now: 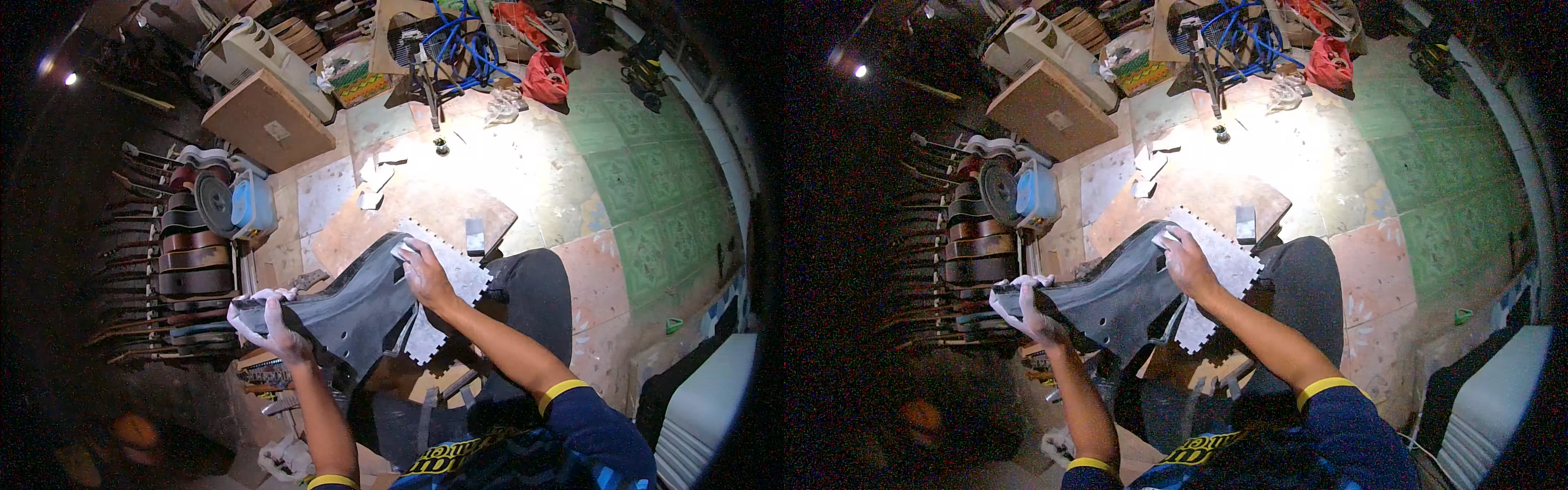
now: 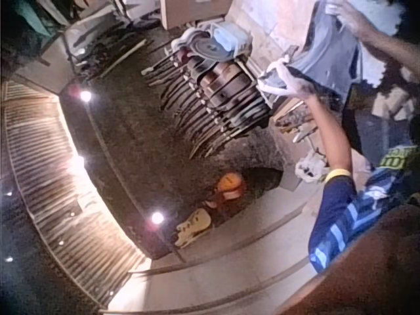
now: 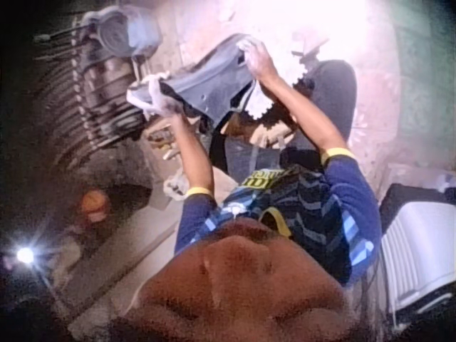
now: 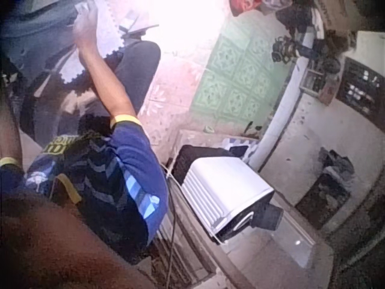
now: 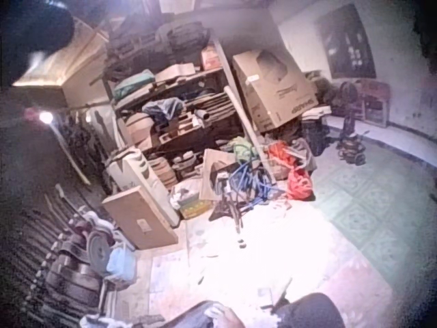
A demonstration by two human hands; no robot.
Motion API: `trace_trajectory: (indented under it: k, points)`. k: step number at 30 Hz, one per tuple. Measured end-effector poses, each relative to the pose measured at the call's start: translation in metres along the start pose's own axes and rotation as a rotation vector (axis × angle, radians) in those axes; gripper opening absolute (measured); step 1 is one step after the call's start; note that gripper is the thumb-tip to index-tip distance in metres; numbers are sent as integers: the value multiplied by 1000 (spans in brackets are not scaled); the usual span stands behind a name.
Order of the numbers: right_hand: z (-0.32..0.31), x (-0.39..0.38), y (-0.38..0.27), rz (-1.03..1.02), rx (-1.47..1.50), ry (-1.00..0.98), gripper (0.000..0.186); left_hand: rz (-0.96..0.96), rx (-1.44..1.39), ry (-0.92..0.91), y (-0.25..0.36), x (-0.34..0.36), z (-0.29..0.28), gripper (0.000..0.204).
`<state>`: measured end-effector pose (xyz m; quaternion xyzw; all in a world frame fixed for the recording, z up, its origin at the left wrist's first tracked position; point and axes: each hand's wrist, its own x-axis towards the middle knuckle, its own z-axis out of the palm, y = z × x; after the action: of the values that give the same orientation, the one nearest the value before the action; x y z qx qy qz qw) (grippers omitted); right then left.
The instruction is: The person sands the surface and edges of a guitar body by hand using a piece of sandpaper.
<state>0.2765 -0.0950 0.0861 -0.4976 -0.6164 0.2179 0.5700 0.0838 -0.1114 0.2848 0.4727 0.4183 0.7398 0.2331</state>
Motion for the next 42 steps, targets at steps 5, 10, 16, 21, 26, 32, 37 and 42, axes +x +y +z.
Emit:
trace_trajectory:
  k: [5,10,16,21,26,32,37,42]
  points:
    - [10,-10,-7,-92,-80,-110,52,42,29,-15,-3,0,-5,44]
    - [14,3,15,-79,-207,-33,56,48,19,34,-7,-1,-5,52]
    - [13,3,12,-149,-168,-134,61,43,-100,-39,-10,5,-10,58]
    - [20,-11,-23,-148,-81,-156,60,71,-93,-69,-10,7,-18,57]
    - [21,7,8,-22,-165,-61,63,49,-135,-88,-15,7,-19,58]
    - [15,12,1,-85,-138,-198,64,29,-159,-145,-18,14,-25,60]
    - [20,-10,-35,-120,-32,-235,64,6,-186,-132,-15,15,-34,62]
    - [25,-1,3,-62,-104,-104,63,30,-206,-101,-14,7,-22,62]
